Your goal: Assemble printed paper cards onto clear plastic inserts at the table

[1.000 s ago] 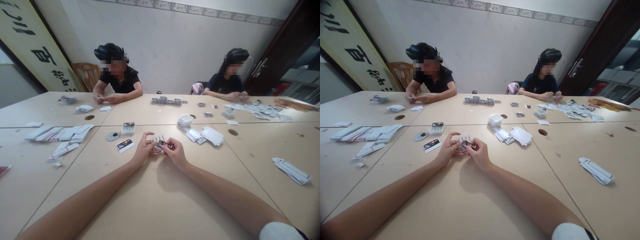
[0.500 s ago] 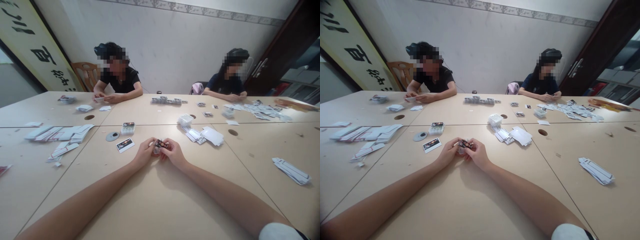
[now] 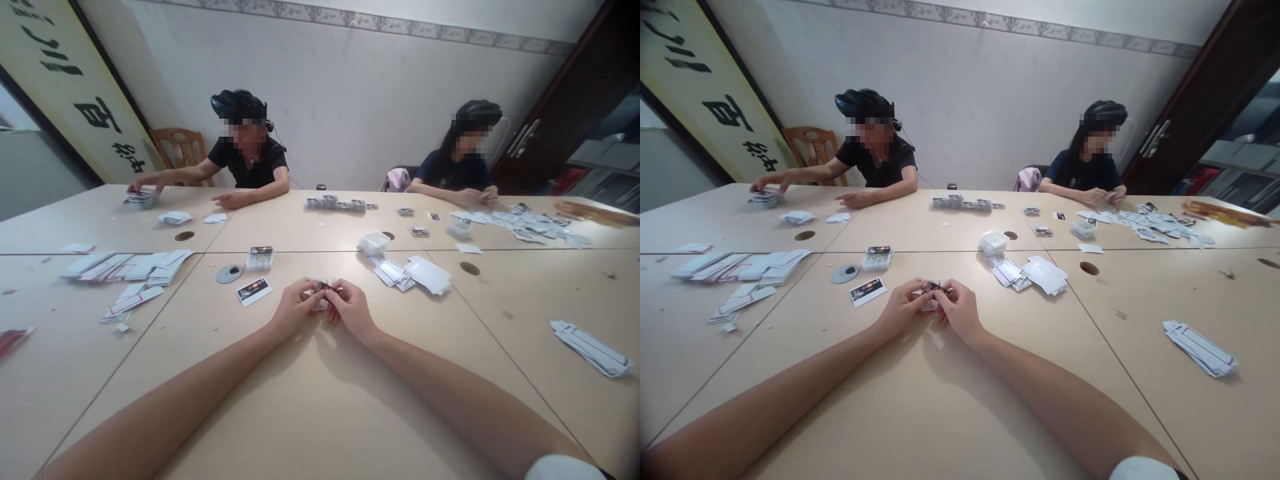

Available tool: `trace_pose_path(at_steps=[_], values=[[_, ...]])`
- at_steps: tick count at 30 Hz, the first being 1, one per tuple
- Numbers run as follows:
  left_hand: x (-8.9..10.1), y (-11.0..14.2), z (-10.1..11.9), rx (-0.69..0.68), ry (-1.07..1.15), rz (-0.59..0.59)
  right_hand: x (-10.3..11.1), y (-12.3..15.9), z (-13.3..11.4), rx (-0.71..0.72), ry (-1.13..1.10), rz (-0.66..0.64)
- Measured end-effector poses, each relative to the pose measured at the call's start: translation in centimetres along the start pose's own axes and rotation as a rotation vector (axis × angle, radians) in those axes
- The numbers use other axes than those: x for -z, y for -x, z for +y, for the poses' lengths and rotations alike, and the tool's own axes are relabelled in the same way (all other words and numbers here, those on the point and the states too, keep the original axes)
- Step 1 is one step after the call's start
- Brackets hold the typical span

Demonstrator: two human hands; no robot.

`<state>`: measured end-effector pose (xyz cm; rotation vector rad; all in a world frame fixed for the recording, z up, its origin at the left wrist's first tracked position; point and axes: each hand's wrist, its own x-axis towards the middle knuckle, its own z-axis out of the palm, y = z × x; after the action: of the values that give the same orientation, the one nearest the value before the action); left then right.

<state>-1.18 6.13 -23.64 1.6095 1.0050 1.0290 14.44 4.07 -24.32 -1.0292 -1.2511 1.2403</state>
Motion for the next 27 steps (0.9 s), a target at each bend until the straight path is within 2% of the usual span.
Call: trace_pose_path(at_steps=[8,20,24,27], values=[[-0.24,0.13,0.08,-0.054,-0.092,0.02,0.01,0.06,-0.03,-0.013,0.024,0.079],[-0.05,0.3,0.34,-0.12,-0.189,0.065,0.18,-0.16,0.01,-0.043,-0.069,0.111],[-0.04,0.37,0.27,-0.108,-0.185,0.086,0.27,-0.36,0.34,-0.056,-0.141,0.082],[-0.05,0.47,0.14,-0.081,-0.155,0.071,0.23,-0.38,0.55,-0.03,-0.139,0.112]])
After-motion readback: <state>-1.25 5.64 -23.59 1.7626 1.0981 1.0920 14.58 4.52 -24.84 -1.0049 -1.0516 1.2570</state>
